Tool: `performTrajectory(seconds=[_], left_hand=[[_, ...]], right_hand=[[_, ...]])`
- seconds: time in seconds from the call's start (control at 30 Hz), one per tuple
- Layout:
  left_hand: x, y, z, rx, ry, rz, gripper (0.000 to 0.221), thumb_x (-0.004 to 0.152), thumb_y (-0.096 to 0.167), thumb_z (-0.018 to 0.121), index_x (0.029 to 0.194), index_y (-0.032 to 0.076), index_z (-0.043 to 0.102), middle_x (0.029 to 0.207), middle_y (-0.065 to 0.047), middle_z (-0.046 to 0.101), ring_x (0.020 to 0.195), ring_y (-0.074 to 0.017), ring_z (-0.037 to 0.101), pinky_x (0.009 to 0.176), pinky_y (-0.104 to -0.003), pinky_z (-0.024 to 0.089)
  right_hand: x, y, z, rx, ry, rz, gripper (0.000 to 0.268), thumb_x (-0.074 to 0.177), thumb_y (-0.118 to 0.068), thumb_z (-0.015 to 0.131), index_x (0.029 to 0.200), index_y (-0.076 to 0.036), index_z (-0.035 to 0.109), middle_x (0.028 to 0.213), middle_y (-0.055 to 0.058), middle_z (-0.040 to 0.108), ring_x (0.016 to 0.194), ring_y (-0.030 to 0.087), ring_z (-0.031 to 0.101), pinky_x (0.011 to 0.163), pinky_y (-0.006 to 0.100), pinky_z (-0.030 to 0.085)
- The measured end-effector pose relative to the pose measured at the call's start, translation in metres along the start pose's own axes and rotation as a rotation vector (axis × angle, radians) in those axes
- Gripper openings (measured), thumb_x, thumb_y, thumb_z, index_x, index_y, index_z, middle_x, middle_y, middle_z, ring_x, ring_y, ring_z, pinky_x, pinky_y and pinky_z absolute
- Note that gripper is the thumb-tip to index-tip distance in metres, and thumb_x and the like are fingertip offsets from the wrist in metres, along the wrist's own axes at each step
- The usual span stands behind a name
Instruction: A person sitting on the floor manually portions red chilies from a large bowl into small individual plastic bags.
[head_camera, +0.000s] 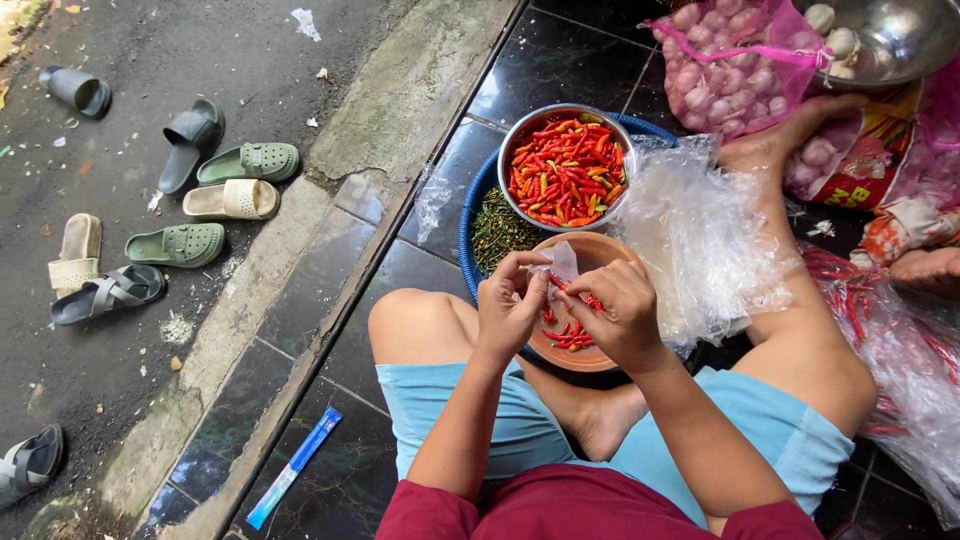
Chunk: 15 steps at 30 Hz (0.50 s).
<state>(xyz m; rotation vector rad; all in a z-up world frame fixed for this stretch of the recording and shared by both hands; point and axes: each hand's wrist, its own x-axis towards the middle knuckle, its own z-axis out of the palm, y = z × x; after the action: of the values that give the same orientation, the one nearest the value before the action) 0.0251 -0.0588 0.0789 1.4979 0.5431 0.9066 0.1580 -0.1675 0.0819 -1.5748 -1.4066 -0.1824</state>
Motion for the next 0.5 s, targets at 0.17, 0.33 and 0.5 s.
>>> performTrajectory(seconds=[0.17, 0.33, 0.5], left_hand=[[0.005, 0.003, -0.008, 0.125, 0.022, 0.057, 0.006, 0.092, 0.012, 0.074, 0.095, 0.016, 0.078, 0.054, -0.001, 0.058, 0.050, -0.0086, 0.049, 0.052, -0.021, 0.042], [0.004, 0.010, -0.005, 0.100, -0.061, 0.023, 0.009, 0.092, 0.009, 0.071, 0.098, 0.012, 0.077, 0.061, -0.004, 0.064, 0.053, -0.0117, 0.055, 0.053, -0.024, 0.045], [0.002, 0.004, -0.006, -0.075, -0.163, -0.070, 0.015, 0.093, 0.007, 0.069, 0.106, 0.010, 0.074, 0.063, -0.003, 0.065, 0.057, -0.0069, 0.051, 0.054, -0.022, 0.044]], right_hand=[[0.001, 0.000, 0.000, -0.039, -0.082, -0.120, 0.006, 0.091, -0.017, 0.078, 0.087, -0.015, 0.074, 0.077, 0.000, 0.070, 0.068, 0.024, 0.061, 0.068, 0.034, 0.047], [-0.003, 0.004, 0.001, -0.053, -0.037, -0.126, 0.007, 0.096, -0.022, 0.073, 0.093, -0.016, 0.075, 0.080, 0.000, 0.069, 0.067, 0.025, 0.060, 0.066, 0.036, 0.049], [-0.002, 0.004, 0.000, -0.064, -0.052, -0.198, 0.016, 0.099, -0.030, 0.068, 0.095, -0.016, 0.075, 0.087, 0.002, 0.074, 0.068, 0.024, 0.064, 0.063, 0.035, 0.049]])
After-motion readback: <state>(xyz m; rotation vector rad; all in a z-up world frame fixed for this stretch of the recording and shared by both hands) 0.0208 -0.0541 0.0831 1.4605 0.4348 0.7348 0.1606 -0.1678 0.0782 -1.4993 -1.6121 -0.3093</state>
